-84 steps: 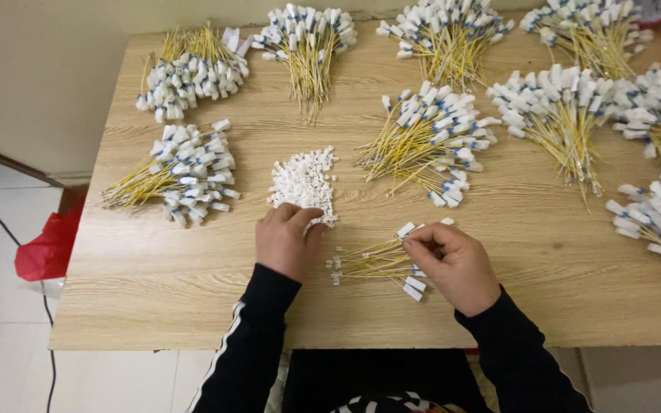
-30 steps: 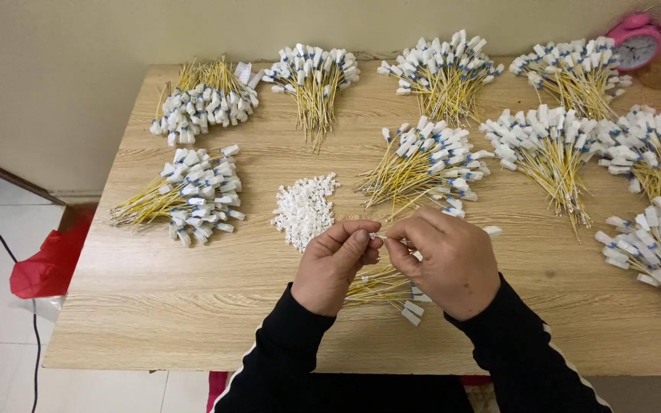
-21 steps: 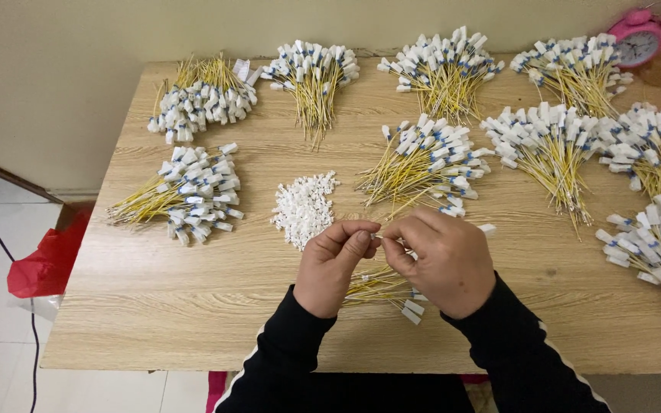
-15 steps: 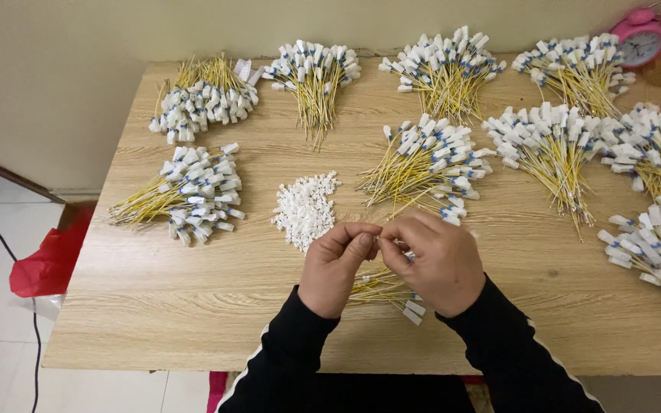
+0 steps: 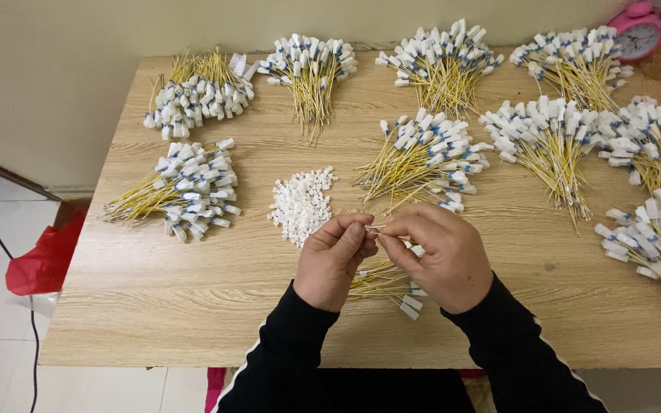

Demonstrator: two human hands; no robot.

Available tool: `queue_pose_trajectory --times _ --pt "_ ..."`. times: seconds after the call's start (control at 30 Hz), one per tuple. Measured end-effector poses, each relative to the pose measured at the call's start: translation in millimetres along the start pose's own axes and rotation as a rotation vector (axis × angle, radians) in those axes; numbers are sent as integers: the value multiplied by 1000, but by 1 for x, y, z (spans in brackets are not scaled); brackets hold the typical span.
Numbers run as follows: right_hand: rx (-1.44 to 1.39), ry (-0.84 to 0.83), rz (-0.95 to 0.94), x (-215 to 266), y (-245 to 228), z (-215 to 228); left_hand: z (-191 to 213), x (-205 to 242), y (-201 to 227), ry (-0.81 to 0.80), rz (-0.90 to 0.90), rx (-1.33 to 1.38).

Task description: Assembling small white plastic caps onto the ends of thin yellow wires on a wooden table

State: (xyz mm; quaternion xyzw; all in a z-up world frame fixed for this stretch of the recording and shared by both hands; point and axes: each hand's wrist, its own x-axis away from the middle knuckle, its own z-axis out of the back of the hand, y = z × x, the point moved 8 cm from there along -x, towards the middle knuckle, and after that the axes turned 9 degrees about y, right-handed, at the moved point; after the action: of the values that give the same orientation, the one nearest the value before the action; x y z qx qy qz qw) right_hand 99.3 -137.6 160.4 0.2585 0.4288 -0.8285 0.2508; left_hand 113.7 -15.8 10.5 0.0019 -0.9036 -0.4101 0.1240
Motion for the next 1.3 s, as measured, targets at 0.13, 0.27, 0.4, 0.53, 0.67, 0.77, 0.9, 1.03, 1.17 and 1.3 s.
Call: queue_pose_trajectory --times 0.13,0.27,0.4,0.53,0.67,0.77,0.9,1.03,1.17,1.3 --pt "56 33 30 -3 -5 4 -4 5 7 0 -36 -36" --pt "110 21 57 -5 -6 4 -5 5 12 -4 -91 -112" --pt "150 24 118 -8 -9 7 -7 3 17 -10 -130 -228" --pt "212 35 164 -8 -9 7 -9 1 19 -1 -143 -229" --pt "262 35 197 -12 -6 6 -12 -3 21 7 -175 -254" --pt "278 22 214 -19 -5 4 -10 -10 19 14 -214 -273" --pt "357 33 266 -23 -2 1 -13 -15 23 17 -254 -265" --pt "321 13 269 -29 4 -2 -28 -14 37 14 -275 -294" --pt "252 -10 156 -30 23 -8 -34 -18 43 34 -345 -358" --pt "191 -78 -8 -19 47 -19 -33 -17 43 58 -336 -429"
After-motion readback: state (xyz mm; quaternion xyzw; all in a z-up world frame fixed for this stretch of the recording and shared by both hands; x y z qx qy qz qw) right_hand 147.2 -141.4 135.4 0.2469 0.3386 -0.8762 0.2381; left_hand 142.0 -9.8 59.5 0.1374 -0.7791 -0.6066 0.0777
